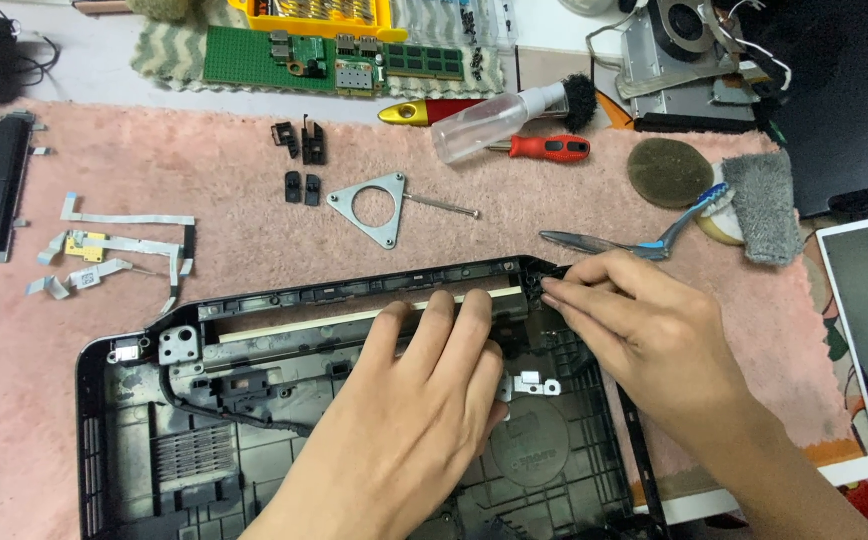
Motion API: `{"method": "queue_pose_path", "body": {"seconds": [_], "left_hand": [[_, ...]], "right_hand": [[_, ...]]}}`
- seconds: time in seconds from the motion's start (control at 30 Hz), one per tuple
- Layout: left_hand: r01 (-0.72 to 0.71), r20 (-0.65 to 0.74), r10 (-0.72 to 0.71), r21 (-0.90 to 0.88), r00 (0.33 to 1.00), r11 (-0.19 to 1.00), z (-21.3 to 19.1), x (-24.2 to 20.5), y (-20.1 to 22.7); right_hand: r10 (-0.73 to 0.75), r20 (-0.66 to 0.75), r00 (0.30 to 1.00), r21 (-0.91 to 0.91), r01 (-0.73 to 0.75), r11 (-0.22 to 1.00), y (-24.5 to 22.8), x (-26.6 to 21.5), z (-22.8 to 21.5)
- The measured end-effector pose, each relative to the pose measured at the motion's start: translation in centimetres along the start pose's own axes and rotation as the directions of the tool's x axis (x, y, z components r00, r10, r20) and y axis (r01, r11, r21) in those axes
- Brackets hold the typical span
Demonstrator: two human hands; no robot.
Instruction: The person assembles internal components of a disassembled laptop on a cluttered workbench. They connect ribbon cables, install metal brackets, and attach a small black component with a wire to the laptop chassis.
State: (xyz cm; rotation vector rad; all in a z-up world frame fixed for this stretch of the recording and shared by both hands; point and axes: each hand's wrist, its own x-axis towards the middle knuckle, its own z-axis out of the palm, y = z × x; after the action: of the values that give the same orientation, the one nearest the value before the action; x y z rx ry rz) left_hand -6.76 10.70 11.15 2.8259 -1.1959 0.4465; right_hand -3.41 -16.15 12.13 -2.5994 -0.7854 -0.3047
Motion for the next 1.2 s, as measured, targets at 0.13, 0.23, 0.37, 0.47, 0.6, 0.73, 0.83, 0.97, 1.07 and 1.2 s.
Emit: {"method": "queue_pose_path", "body": {"seconds": [0.13,0.23,0.37,0.47,0.6,0.73,0.83,0.97,1.07,1.2], "left_hand": [[0.002,-0.008,-0.002,0.023,1.0,1.0,-0.2,0.1,0.0],[0.007,0.0,-0.007,0.025,1.0,1.0,-0.3,0.2,-0.1],[0.011,-0.008,-0.01,0.037,1.0,0.999,-0.4,0.6,-0.1],[0.021,-0.007,-0.021,0.036,1.0,0.999,-0.2,0.9,0.1],[0.062,-0.021,-0.061,0.018,0.998,0.998,-0.3,2.0,0.4],[0.075,-0.068,-0.073,0.03,0.995,0.997,-0.9,4.2,0.8],[0.046,-0.055,-0.04,0.097,0.998,0.994,-1.2,5.9,1.0],[0.033,-0.02,-0.03,0.201,0.999,0.979,-0.5,7.3,1.0],[0.06,-0.026,-0.056,0.205,0.998,0.977,0.5,7.7,0.8],[0.109,-0.006,-0.109,0.142,0.994,0.984,1.1,7.6,0.2]], "right_hand": [[0.015,-0.003,1.0,0.017,-0.015,1.0,0.0,-0.2,0.2],[0.034,-0.036,0.999,0.01,-0.034,0.999,-0.1,0.0,0.1],[0.069,-0.035,0.997,0.041,-0.068,0.997,-0.5,0.3,-0.5],[0.049,-0.044,0.998,0.044,-0.047,0.998,-0.5,0.2,-0.9],[0.113,-0.091,0.989,0.064,-0.107,0.992,-1.7,0.2,-2.5],[0.167,-0.093,0.982,0.124,-0.155,0.98,-3.3,0.2,-5.1],[0.099,-0.038,0.994,0.122,-0.094,0.988,-3.0,-0.3,-5.6],[-0.006,-0.066,0.998,0.09,0.012,0.996,-1.5,-0.4,-4.4],[-0.011,-0.091,0.996,0.127,0.022,0.992,-0.6,0.0,-3.4],[0.027,-0.193,0.981,0.249,0.022,0.968,0.7,0.4,-1.5]]}}
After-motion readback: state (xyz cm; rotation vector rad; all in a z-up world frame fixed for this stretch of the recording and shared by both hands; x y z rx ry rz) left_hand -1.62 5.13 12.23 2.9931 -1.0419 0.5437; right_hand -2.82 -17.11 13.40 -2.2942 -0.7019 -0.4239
